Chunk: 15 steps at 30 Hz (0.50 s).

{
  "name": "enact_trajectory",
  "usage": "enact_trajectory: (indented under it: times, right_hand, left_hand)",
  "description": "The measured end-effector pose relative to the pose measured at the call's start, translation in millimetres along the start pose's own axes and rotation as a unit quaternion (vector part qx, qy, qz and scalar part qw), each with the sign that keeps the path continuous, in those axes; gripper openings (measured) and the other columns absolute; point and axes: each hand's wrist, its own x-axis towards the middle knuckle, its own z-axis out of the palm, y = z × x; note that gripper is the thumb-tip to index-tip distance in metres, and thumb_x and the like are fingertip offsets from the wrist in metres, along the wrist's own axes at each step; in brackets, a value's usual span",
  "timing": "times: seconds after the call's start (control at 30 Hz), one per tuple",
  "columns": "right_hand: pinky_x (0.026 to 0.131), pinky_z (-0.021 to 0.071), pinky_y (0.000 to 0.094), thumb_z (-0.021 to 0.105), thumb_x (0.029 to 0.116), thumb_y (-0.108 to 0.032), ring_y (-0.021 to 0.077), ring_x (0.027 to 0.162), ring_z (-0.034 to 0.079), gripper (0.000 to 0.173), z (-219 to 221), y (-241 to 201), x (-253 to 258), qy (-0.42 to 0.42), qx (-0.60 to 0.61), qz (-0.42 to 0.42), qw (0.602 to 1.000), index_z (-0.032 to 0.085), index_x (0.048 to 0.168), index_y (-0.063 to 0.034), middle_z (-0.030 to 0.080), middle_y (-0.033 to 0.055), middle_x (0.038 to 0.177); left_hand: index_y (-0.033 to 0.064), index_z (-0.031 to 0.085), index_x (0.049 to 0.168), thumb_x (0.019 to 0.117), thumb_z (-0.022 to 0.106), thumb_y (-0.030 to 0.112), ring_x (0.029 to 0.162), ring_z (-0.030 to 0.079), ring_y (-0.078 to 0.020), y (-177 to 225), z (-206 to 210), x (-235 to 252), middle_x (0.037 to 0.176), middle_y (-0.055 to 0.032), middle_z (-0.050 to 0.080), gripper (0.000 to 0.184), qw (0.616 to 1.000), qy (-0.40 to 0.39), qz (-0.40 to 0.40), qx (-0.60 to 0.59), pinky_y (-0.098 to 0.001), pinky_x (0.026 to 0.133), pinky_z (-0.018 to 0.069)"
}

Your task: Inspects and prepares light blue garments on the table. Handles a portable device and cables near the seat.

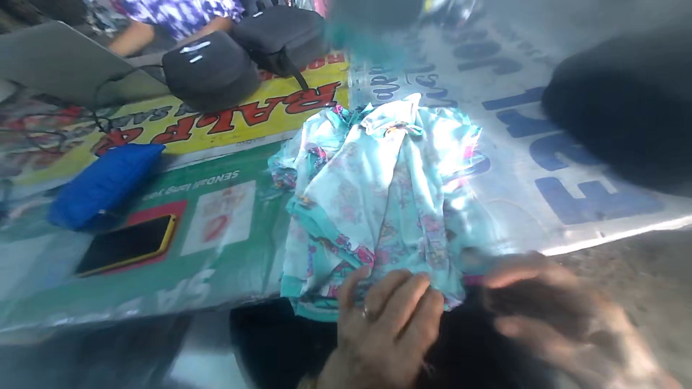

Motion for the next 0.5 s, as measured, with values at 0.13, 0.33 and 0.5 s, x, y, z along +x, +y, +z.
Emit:
enact_trajectory:
  times: [0.13, 0.33, 0.5]
  right_hand:
    - [0.074, 0.0516, 0.0094, 0.076, 0.0938, -0.027, -0.0055, 0.085, 0.060, 0.039, 16.3, -5.4, 11.7, 0.019, -0.126, -0.031, 0.991, 0.057, 0.120, -0.0054, 0.066, 0.0000, 0.102]
    - [0.078, 0.0551, 0.0133, 0.062, 0.1013, -0.031, -0.0025, 0.091, 0.064, 0.037, 27.8, -16.2, 33.0, 0.066, -0.219, -0.054, 0.972, 0.052, 0.126, -0.0048, 0.068, 0.0039, 0.107]
    - [0.077, 0.0514, 0.0104, 0.065, 0.1016, -0.025, -0.0013, 0.090, 0.063, 0.026, 35.4, -15.4, 44.4, 0.065, -0.242, -0.093, 0.964, 0.062, 0.116, -0.0034, 0.068, 0.0065, 0.104]
  left_hand:
    - [0.0136, 0.067, 0.100, 0.0979, 0.062, 0.013, 0.103, 0.066, -0.0100, -0.6, 10.0, 16.4, 0.102, -0.0006, 0.071, 0.005, 0.974, 0.071, -0.104, -0.188, -0.0272, 0.095, 0.0507]
    - [0.0069, 0.070, 0.106, 0.0944, 0.065, 0.001, 0.097, 0.069, -0.0073, 0.2, 2.3, 42.6, 0.107, -0.0034, 0.072, 0.014, 0.800, 0.140, -0.256, -0.524, -0.0203, 0.081, 0.0583]
    - [0.0049, 0.070, 0.106, 0.0939, 0.067, 0.002, 0.093, 0.070, -0.0081, 2.2, 0.5, 49.1, 0.105, -0.0058, 0.072, 0.013, 0.731, 0.167, -0.275, -0.603, -0.0217, 0.081, 0.0593]
